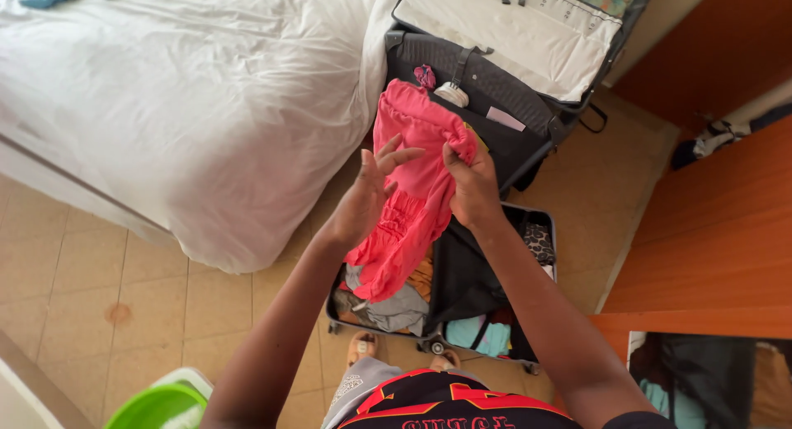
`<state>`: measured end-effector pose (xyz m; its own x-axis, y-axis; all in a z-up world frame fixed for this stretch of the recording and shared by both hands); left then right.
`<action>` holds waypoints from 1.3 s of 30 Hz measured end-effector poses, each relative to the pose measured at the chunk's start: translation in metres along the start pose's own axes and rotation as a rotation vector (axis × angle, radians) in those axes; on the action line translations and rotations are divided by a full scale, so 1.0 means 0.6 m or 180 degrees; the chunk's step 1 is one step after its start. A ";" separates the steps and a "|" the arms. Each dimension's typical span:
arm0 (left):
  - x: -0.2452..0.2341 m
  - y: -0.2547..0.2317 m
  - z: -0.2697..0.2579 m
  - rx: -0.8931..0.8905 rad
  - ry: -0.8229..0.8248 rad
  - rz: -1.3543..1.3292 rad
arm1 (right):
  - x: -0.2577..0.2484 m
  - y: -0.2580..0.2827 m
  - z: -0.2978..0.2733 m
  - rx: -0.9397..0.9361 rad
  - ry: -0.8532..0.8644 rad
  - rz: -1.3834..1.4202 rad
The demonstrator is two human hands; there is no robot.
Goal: The person unzips an internal compartment of a suitcase to reveal more clothes, then selects a pink garment and a grey shirt, folding the pink garment into a roll and laying the grey shirt out on a bed.
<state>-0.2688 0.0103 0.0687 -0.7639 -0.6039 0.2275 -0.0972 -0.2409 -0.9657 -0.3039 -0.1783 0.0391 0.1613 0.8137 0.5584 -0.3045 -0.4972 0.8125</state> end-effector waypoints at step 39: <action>-0.159 0.075 0.228 -0.0182 -0.0529 0.0299 | -0.098 0.025 0.214 0.0628 0.0463 0.0294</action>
<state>-0.1131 -0.0470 0.0207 -0.6559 -0.7399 0.1492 -0.0701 -0.1370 -0.9881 -0.1975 -0.2722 0.0398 0.0001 0.7898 0.6133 -0.1205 -0.6088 0.7841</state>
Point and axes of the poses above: each hand's wrist, its own z-axis towards the middle knuckle, its own x-axis out of the palm, y = z × x, the point moved 3 cm from there along z, towards the middle knuckle, and after that the axes turned 5 degrees about z, right-handed, at the moved point
